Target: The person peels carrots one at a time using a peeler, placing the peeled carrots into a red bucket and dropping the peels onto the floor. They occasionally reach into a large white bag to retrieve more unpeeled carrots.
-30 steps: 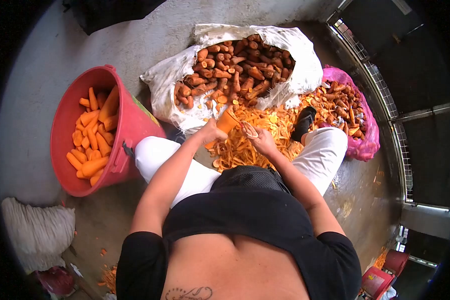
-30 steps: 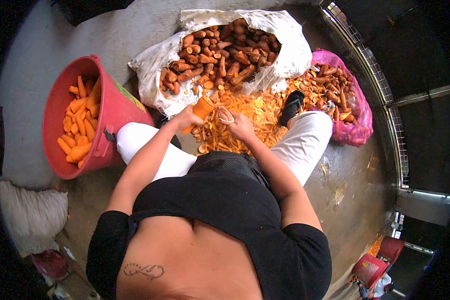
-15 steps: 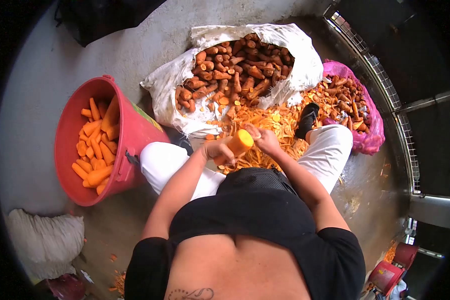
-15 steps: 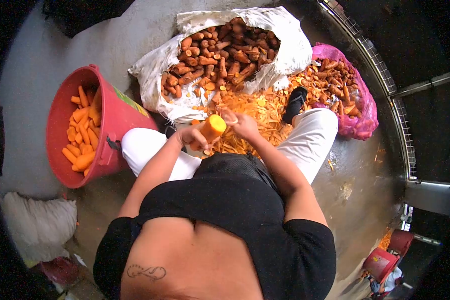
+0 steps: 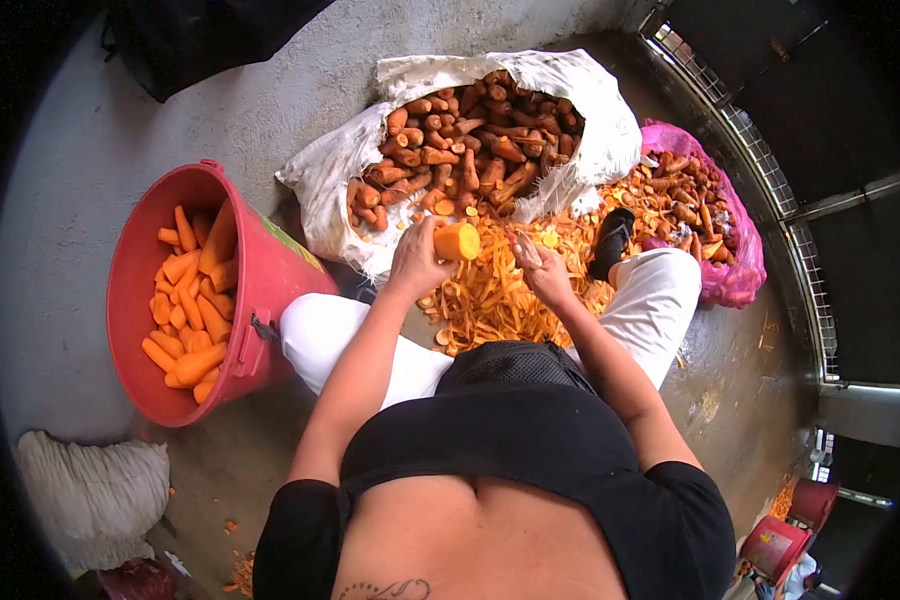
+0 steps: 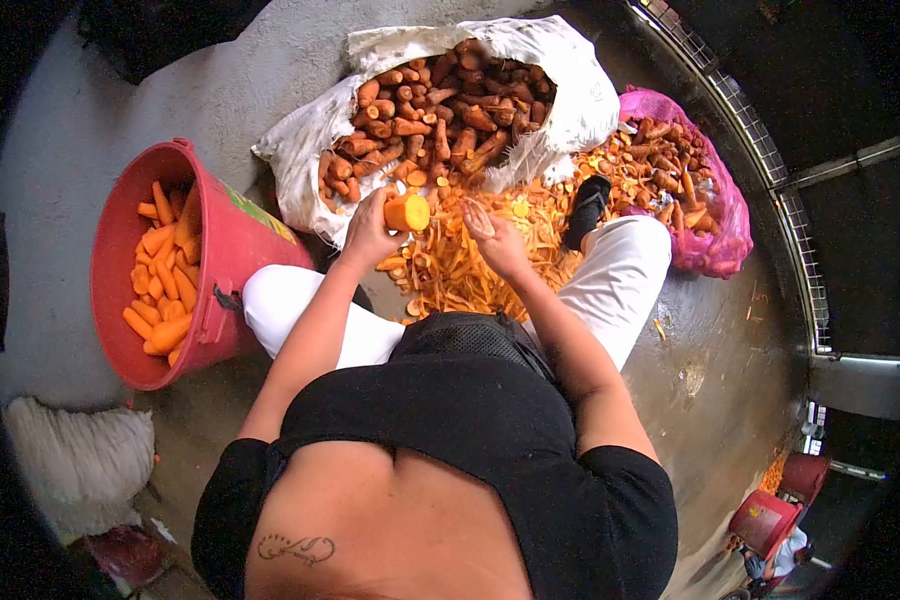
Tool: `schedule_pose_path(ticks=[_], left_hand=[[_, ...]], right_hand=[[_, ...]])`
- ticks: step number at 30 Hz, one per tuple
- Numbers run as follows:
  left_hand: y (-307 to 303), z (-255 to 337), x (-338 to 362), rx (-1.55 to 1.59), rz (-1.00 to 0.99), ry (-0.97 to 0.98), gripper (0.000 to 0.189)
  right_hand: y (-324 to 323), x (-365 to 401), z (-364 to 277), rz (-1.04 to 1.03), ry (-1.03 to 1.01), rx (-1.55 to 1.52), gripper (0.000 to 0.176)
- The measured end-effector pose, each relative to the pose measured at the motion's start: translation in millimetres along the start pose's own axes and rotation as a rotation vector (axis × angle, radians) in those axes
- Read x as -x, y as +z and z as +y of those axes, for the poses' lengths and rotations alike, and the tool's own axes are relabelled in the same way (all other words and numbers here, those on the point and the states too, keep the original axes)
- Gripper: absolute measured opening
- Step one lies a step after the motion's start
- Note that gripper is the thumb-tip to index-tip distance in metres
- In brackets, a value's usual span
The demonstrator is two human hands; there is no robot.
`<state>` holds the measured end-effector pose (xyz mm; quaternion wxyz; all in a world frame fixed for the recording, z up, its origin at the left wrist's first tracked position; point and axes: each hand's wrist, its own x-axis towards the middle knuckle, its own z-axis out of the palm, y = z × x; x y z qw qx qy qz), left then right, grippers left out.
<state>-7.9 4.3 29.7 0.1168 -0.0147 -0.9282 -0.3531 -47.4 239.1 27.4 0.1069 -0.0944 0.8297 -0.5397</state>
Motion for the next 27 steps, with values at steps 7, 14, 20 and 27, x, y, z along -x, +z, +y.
schedule_pose_path(ticks=[7,14,20,27], left_hand=[[4,-2,6,-0.232,0.002,-0.027,0.059],[4,-2,5,-0.087,0.380,0.319,0.048],[-9,12,1,-0.132,0.516,0.465,0.039],[17,-1,6,-0.204,0.226,0.053,0.042]], right_hand=[[5,1,12,-0.033,0.167,0.059,0.034],[16,-1,29,-0.011,0.150,0.007,0.034],[11,12,0,0.073,-0.217,0.056,0.022],[14,19,-14,-0.060,-0.274,0.190,0.021]])
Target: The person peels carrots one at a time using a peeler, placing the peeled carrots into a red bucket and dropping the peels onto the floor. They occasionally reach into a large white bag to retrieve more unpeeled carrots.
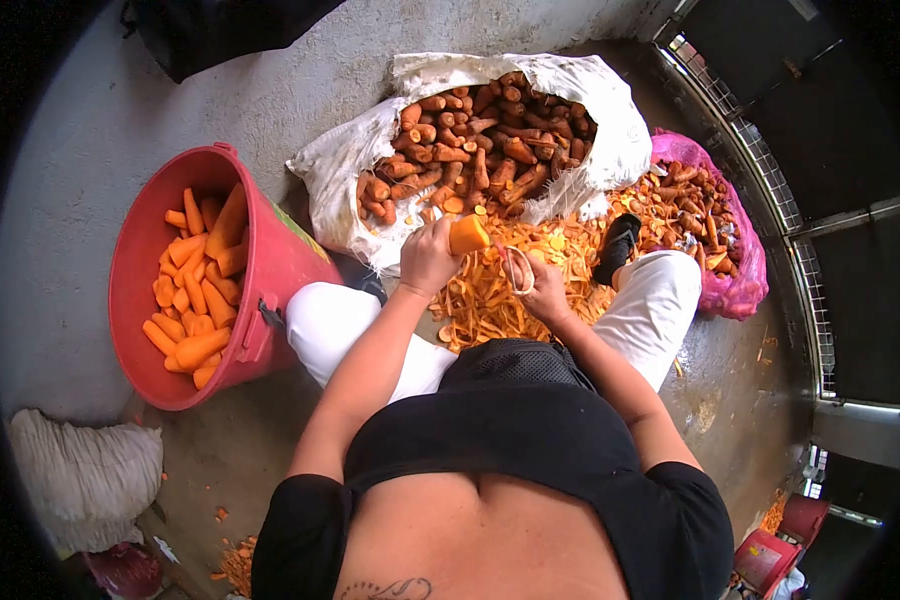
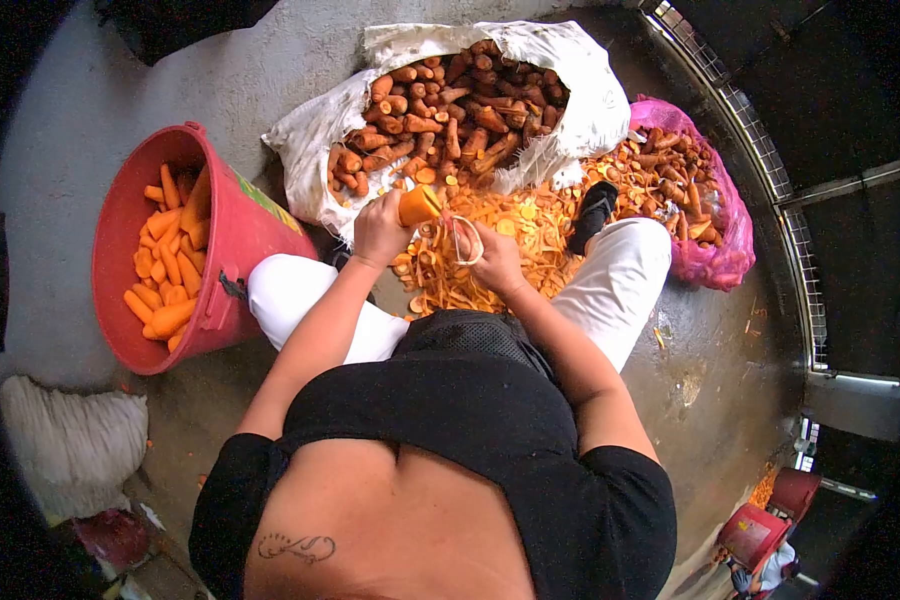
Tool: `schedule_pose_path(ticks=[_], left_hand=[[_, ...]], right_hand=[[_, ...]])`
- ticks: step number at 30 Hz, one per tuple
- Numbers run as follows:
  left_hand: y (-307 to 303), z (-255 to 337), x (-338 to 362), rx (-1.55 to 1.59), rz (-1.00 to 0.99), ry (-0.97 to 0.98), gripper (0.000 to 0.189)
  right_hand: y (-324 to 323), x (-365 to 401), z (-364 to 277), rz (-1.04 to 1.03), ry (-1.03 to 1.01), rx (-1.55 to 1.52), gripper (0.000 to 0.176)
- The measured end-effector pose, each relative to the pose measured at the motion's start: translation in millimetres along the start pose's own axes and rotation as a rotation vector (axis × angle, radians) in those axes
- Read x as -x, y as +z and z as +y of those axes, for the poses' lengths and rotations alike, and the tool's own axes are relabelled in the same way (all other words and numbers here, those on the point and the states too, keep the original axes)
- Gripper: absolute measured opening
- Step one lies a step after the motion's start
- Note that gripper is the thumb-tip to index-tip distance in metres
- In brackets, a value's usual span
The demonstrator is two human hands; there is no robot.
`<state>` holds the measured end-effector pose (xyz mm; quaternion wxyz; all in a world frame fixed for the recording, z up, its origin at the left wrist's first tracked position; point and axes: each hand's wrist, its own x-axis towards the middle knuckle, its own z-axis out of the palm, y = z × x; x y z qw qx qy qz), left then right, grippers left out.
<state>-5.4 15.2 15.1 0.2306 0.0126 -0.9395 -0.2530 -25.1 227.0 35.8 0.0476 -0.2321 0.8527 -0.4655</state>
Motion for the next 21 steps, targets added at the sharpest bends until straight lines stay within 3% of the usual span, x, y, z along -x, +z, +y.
schedule_pose_path(ticks=[17,20,21], left_hand=[[4,5,3,0.011,0.065,0.072,0.037],[-8,17,2,0.039,0.136,0.135,0.040],[-12,22,2,0.055,0.172,0.141,0.041]], right_hand=[[-4,-5,-8,-0.095,0.156,0.176,0.039],[0,-13,28,-0.189,0.399,0.278,0.041],[1,-9,45,-0.182,0.456,0.240,0.050]])
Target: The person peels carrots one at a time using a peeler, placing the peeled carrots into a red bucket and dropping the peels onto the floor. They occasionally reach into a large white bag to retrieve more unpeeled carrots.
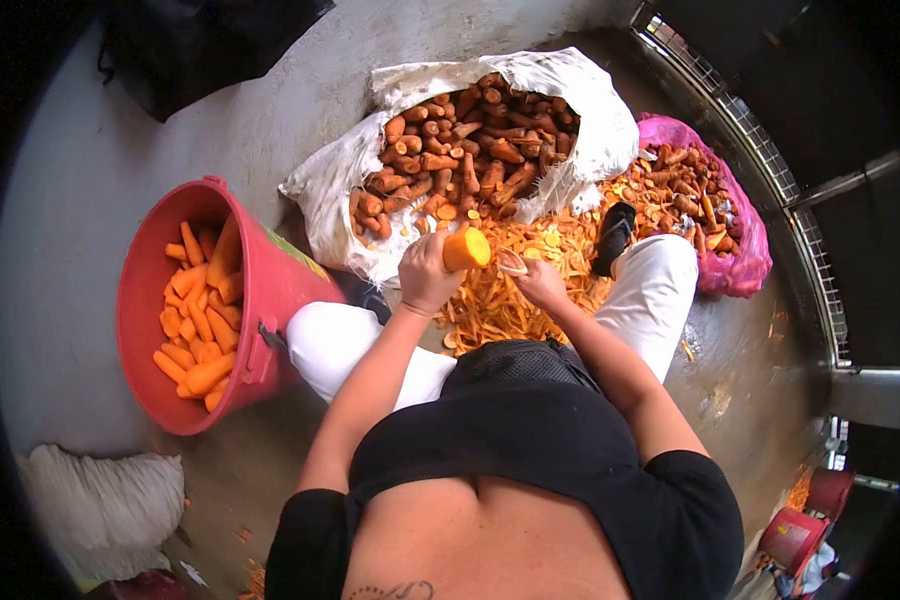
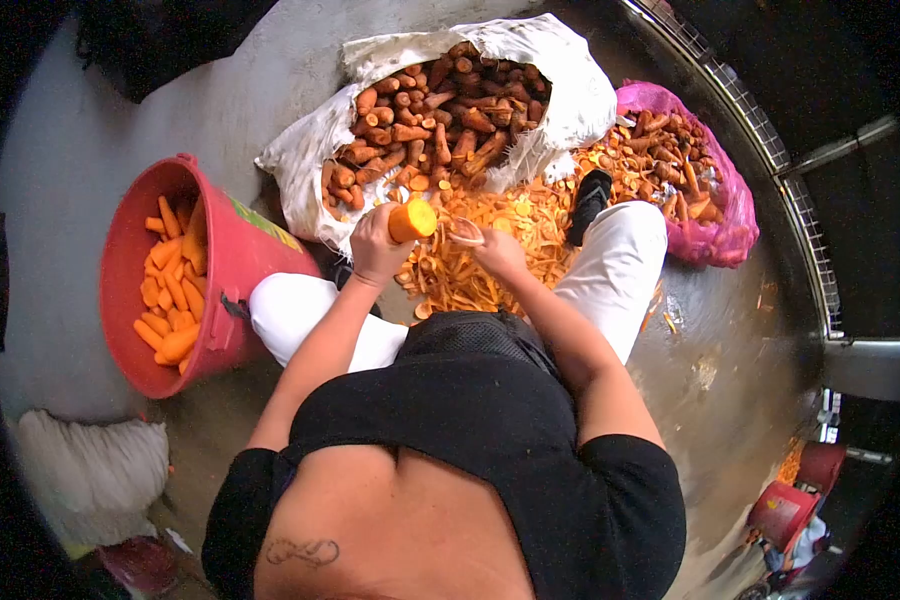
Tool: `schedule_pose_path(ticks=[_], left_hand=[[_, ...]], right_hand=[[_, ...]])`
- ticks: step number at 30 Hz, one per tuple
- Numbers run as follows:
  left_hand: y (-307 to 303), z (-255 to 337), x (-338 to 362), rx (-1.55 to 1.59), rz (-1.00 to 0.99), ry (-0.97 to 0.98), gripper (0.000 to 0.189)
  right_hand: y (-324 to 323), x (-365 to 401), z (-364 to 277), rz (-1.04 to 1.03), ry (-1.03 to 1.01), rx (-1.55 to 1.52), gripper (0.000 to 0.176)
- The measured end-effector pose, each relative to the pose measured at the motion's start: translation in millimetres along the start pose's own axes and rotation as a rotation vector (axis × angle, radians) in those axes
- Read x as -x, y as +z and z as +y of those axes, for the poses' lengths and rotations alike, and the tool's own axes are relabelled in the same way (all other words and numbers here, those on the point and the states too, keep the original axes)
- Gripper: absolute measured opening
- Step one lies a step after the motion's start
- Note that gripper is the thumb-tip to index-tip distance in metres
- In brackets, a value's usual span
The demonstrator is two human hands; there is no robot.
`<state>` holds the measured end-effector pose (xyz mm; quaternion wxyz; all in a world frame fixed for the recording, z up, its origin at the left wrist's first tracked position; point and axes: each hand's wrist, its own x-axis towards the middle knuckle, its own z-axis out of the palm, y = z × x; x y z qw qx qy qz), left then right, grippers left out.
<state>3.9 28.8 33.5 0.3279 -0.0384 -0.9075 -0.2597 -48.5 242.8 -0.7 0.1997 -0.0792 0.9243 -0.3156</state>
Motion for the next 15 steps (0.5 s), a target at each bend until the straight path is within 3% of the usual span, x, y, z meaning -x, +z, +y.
schedule_pose_path(ticks=[3,4,7,8,11,15], left_hand=[[-4,3,1,0.086,0.039,-0.097,0.043],[-5,0,0,0.128,0.052,-0.113,0.043],[-2,-11,-2,0.474,0.023,-0.305,0.041],[1,-16,-3,0.576,0.030,-0.318,0.040],[0,-23,-4,0.973,-0.095,-0.638,0.042],[-5,-28,-1,1.577,-0.226,-0.984,0.043]], right_hand=[[11,-25,34,-0.052,0.228,0.007,0.047],[2,-20,27,-0.092,0.352,-0.149,0.056],[-1,-19,32,-0.145,0.446,-0.380,0.061],[5,-23,44,-0.138,0.424,-0.437,0.061],[26,-34,71,-0.131,0.384,-0.558,0.061],[4,-15,36,-0.193,0.419,-0.462,0.055]])
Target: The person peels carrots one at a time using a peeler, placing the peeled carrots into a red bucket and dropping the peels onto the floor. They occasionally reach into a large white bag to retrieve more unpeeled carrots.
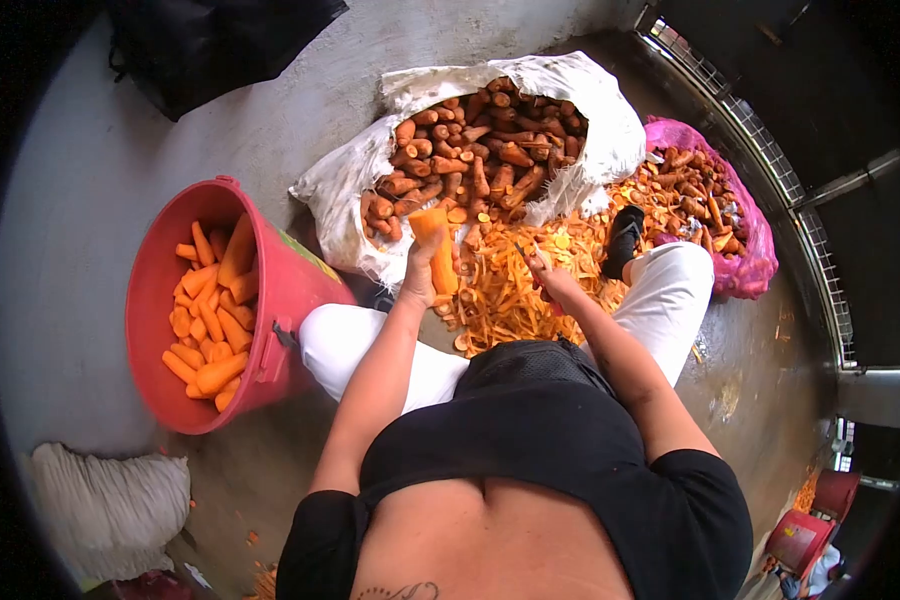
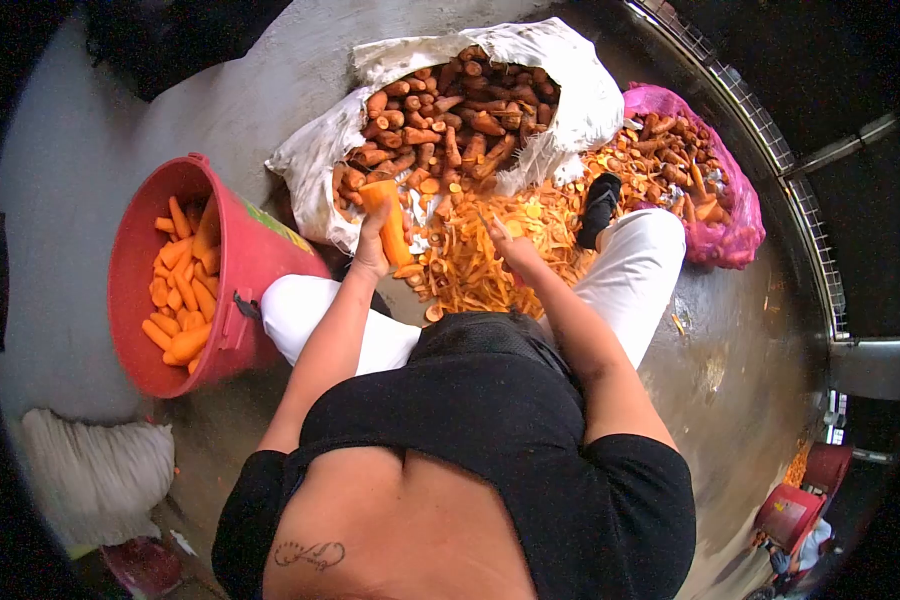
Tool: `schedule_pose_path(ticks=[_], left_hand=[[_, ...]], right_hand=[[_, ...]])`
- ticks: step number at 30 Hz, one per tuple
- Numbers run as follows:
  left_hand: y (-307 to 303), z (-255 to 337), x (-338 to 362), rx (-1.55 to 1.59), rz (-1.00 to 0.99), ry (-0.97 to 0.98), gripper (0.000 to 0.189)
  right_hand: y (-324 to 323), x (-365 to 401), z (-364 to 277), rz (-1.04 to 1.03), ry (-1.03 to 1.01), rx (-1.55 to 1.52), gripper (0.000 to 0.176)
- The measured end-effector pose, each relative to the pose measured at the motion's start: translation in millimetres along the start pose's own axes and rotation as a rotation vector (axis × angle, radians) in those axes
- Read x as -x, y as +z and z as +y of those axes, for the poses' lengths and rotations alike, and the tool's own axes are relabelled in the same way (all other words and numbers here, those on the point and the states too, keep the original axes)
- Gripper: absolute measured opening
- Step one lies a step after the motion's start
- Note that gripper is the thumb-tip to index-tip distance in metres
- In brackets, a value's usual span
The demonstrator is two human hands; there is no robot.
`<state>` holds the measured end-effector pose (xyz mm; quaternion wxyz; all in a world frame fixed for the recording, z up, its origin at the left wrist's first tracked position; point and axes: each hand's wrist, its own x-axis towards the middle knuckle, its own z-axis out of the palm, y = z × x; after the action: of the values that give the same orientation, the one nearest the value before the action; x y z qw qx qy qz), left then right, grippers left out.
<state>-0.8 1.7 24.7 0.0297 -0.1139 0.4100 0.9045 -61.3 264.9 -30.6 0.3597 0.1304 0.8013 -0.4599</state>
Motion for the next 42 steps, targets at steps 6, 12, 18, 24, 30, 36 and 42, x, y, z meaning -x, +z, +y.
schedule_pose_path(ticks=[6,12,18,24,30,36,42], left_hand=[[0,10,3,0.230,-0.092,-0.166,0.073],[-11,3,-2,0.238,-0.112,-0.205,0.072],[13,17,10,0.102,0.118,-0.203,0.065],[-9,1,-3,0.048,0.032,-0.163,0.055],[-15,17,-6,0.123,0.155,0.028,0.049],[-18,172,49,0.249,0.057,0.508,0.054],[-36,283,109,-0.381,0.739,1.059,0.051]], right_hand=[[4,-1,2,-0.008,-0.009,0.031,0.056],[3,-1,5,-0.004,-0.016,0.064,0.061],[-2,-14,16,0.032,-0.169,0.479,0.071],[-1,-5,14,0.064,-0.231,0.529,0.069],[-2,-3,16,0.103,-0.287,0.563,0.066],[-2,7,5,0.057,-0.208,0.585,0.065],[3,-10,15,0.073,-0.258,0.658,0.066]])
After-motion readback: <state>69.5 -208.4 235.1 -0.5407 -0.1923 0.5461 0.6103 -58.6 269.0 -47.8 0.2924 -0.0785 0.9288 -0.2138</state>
